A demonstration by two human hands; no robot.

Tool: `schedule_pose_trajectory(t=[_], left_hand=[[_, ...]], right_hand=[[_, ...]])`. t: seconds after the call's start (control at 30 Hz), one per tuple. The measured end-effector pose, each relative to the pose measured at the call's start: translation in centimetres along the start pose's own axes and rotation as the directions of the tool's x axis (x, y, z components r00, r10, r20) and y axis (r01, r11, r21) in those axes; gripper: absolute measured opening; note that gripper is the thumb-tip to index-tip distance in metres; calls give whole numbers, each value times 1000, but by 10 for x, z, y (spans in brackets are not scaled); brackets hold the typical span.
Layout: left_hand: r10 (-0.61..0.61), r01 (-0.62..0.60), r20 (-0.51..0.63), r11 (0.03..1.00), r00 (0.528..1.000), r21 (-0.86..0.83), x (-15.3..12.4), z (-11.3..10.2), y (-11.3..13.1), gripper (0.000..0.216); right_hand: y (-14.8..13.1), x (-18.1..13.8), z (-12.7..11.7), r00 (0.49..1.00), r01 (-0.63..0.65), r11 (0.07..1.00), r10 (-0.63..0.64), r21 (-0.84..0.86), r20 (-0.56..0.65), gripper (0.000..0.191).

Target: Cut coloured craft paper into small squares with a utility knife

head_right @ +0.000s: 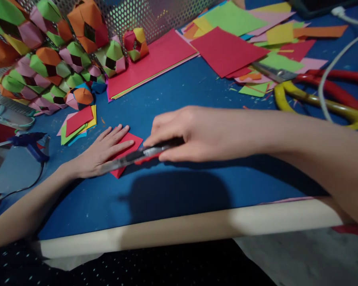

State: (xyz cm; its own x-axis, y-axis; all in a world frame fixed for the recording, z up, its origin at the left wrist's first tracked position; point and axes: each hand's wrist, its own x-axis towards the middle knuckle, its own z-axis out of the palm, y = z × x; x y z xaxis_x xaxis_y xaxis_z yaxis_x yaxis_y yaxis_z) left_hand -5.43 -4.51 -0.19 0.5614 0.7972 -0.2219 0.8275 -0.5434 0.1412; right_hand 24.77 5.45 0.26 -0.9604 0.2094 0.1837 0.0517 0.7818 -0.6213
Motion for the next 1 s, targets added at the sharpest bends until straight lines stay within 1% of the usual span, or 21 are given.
schedule_pose_trajectory(t=[0.03, 0.07, 0.13, 0.17, 0.23, 0.33, 0.4, 0.5, 0.6, 0.7, 0.77, 0.87, 0.97, 1.0], left_hand=[[-15, 14, -28, 999, 1000, -37, 0, -1, 0, 64], [-35, 30, -63, 996, 997, -79, -1, -2, 0, 64], [-95, 72, -138, 984, 986, -163, -2, -4, -1, 64], [-132, 97, -173, 976, 976, -197, -3, -6, -1, 63], [-204, 147, -224, 958, 953, -245, -4, -9, 0, 61], [-299, 199, -286, 923, 911, -330, -7, -15, 1, 59], [-377, 226, -305, 874, 875, -431, -8, -18, 0, 59], [-500, 275, -274, 768, 821, -579, -8, -21, -3, 57], [-569, 297, -245, 692, 785, -658, -8, -22, -12, 54], [-584, 307, -224, 669, 780, -676, -8, -21, -20, 55], [-581, 325, -207, 675, 787, -663, -8, -20, -22, 58], [-578, 341, -205, 691, 790, -637, -8, -19, -22, 59], [-589, 332, -193, 663, 785, -671, -7, -17, -22, 56], [-590, 320, -188, 647, 786, -692, -7, -16, -22, 56]], right_hand=[[3, 0, -4, 996, -44, 998, 40, -40, -84, 39], [7, 1, -8, 981, -105, 990, 88, -92, -175, 41], [16, 2, -13, 924, -263, 944, 186, -201, -334, 41], [21, 2, -15, 892, -342, 906, 231, -248, -388, 39], [31, 4, -17, 844, -460, 831, 300, -312, -444, 34], [44, 4, -17, 818, -527, 778, 356, -342, -452, 31], [53, 4, -15, 819, -529, 776, 362, -343, -446, 33], [66, 2, -11, 841, -490, 793, 321, -362, -435, 31], [73, 0, -9, 855, -468, 794, 296, -388, -426, 33], [71, 0, -9, 848, -464, 787, 264, -406, -459, 39], [67, 1, -8, 837, -444, 797, 207, -409, -506, 39], [62, 5, -5, 828, -388, 825, 117, -411, -549, 36], [55, 13, 7, 815, -306, 854, 5, -421, -580, 39], [53, 17, 13, 821, -272, 863, -23, -426, -570, 40]])
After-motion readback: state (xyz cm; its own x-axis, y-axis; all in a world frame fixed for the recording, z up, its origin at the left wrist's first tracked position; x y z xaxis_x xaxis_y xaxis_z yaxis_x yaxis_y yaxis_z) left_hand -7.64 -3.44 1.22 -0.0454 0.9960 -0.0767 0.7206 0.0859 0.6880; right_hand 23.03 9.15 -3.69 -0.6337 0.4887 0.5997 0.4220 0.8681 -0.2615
